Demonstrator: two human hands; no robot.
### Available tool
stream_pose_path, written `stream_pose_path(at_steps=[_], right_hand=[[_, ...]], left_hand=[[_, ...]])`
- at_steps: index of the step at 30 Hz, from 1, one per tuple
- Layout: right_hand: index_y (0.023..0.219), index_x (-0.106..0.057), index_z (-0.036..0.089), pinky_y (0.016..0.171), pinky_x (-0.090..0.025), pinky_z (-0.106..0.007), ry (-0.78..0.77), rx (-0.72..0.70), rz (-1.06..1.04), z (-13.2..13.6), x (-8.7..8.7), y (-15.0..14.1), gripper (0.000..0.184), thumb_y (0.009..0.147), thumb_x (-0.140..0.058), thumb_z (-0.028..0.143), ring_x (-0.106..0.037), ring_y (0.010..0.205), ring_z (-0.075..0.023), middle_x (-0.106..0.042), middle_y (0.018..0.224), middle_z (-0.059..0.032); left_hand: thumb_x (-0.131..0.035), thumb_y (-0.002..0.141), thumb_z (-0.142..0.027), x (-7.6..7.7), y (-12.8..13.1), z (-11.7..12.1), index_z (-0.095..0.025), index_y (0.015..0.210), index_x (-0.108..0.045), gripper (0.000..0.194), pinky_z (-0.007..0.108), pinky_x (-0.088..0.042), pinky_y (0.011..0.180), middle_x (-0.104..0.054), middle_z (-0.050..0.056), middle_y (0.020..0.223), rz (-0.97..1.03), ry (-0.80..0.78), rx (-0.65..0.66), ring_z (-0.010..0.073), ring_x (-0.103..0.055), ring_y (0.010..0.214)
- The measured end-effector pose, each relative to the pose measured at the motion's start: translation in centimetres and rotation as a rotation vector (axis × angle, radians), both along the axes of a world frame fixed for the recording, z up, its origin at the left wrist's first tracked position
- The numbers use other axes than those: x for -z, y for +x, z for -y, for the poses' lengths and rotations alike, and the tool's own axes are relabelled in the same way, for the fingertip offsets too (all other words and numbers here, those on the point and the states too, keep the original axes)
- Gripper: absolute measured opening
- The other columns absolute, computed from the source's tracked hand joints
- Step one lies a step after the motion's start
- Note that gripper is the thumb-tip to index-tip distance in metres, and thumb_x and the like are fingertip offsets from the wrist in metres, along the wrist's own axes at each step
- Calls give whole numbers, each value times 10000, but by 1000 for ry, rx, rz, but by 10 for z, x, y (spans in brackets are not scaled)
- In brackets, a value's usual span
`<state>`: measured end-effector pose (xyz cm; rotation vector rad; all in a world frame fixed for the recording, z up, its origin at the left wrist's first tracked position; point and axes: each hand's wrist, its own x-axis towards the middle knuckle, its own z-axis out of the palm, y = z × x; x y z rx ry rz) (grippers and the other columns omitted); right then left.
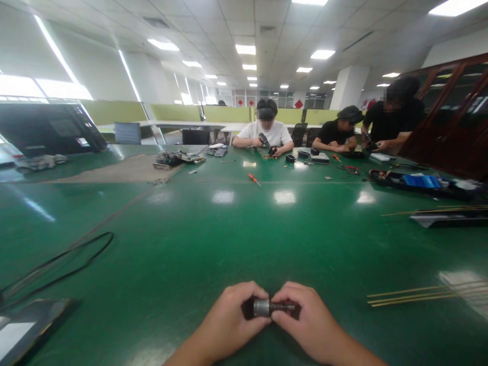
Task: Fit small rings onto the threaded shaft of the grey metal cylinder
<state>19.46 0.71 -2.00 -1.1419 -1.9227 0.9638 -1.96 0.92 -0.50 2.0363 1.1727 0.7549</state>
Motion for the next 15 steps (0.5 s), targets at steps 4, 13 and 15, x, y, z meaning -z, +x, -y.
stream_pose_path(at_steps=[4,13,15], right_hand=[[835,-752,213,657,-392,-247,-10,-5,-1,0,-1,1,66,789,-734,169,-614,718,-148,-665,754,12],[813,-748,207,653,-399,-249,-16,-21,-3,1,-3,1,42,794,-725,177,-619,717,-153,-669,748,6],[818,-749,209,654,-402,-249,-18,-12,-7,1,-3,1,50,797,-718,175,-619,718,-153,-667,750,6]], left_hand=[[-757,735,-151,1,0,1,-224,930,-687,220,230,-444,747,-719,-22,876,7,10,-7,152,-667,820],[-748,731,-150,0,0,2,-216,919,-690,207,239,-454,745,-724,-6,870,-10,9,-19,168,-670,814],[-748,727,-145,-1,0,2,-219,926,-691,220,240,-454,748,-727,-7,875,-8,11,-20,168,-672,817]])
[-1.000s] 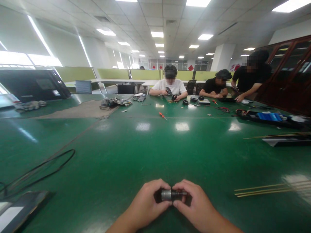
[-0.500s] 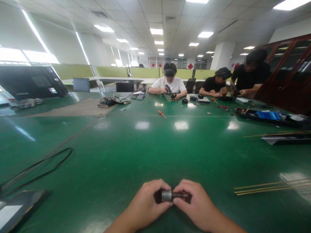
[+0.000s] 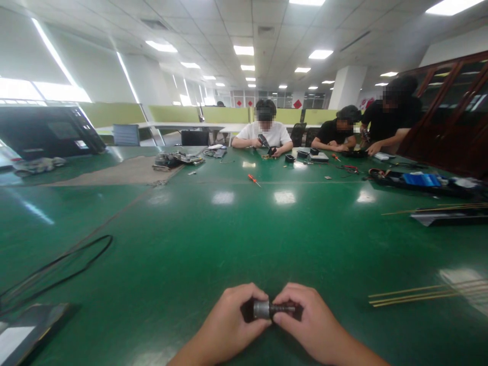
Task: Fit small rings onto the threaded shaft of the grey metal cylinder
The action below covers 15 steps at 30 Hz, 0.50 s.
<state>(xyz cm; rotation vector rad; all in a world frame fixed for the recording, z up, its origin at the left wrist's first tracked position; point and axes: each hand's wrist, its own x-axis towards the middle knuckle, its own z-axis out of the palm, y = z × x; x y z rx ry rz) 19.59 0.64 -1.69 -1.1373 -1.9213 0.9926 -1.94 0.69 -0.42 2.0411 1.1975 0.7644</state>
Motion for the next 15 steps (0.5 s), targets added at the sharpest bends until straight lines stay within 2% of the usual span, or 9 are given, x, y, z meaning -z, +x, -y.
stream_pose_path(at_steps=[15], right_hand=[[796,-740,210,642,-391,-250,-10,0,25,-1,0,2,26,795,-719,194,-601,702,-151,-650,725,12]], left_hand=[[-744,720,-143,-2,1,0,-214,915,-694,214,245,-449,741,-729,-14,853,8,8,-12,164,-680,803]])
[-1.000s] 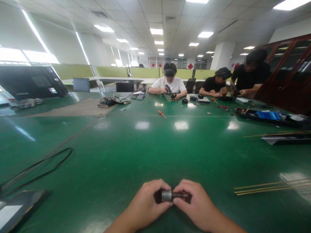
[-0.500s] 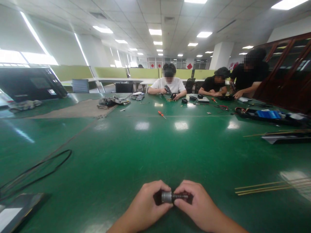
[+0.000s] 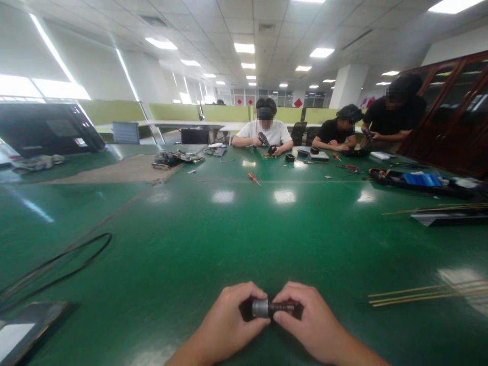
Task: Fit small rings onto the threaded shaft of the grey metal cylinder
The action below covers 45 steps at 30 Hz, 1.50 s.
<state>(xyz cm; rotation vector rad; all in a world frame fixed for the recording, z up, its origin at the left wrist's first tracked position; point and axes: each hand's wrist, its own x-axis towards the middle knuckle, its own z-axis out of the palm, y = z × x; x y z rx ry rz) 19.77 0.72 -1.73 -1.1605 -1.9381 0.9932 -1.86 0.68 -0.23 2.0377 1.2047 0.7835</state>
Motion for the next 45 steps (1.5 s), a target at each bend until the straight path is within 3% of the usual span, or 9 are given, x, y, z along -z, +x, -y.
stream_pose_path(at_steps=[45], right_hand=[[757,-726,201,622,-394,-245,-31,47,-28,2,1,0,15,772,-729,202,-592,667,-149,-645,690,11]], left_hand=[[-741,709,-127,1,-2,0,-214,910,-683,226,236,-443,721,-720,-24,836,27,4,3,152,-671,780]])
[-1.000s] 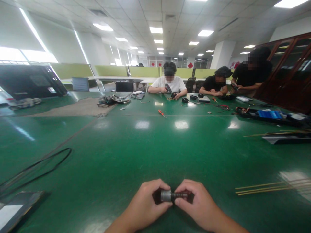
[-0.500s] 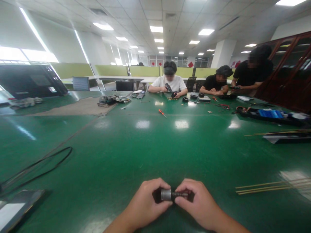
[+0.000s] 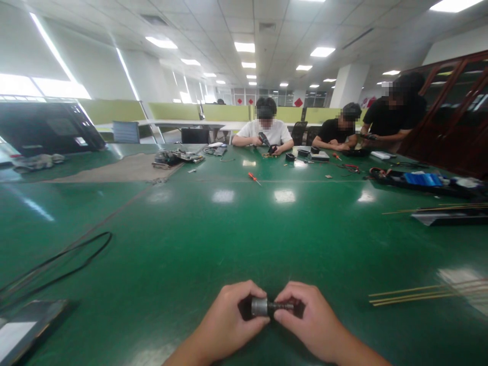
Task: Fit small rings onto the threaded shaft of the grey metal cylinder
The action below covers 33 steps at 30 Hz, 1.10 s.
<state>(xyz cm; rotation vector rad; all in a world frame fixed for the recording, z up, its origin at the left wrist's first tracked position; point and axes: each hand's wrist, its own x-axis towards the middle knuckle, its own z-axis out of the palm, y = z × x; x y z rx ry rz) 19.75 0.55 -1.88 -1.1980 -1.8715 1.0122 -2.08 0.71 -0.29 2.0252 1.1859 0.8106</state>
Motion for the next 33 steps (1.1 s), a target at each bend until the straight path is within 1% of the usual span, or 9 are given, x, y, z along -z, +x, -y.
stream_pose_path(at_steps=[14,19,27,33], right_hand=[[753,-729,188,621,-393,-243,-18,12,2,-2,2,-2,14,764,-726,197,-590,663,-148,-645,686,7],[748,-727,186,619,-394,-243,-24,11,-10,-1,0,-1,17,764,-720,186,-590,657,-146,-641,681,9],[760,-733,189,615,-394,-243,-10,9,-8,-1,3,-1,13,763,-726,200,-591,654,-149,-648,687,5],[767,-721,186,611,-394,-242,-27,32,-20,-1,1,0,12,769,-711,193,-585,640,-147,-647,679,7]], left_hand=[[-744,684,-109,-2,1,1,-218,899,-686,249,238,-435,726,-716,-40,829,-37,-4,-26,149,-668,777],[-735,688,-104,0,0,0,-222,900,-681,248,233,-439,724,-714,-46,823,-20,11,-14,141,-669,770],[-745,674,-111,1,1,1,-219,900,-684,258,243,-439,721,-718,-34,827,-21,18,-28,154,-671,773],[-746,686,-122,1,0,1,-227,910,-678,256,245,-442,729,-719,-39,832,-7,32,-38,152,-671,772]])
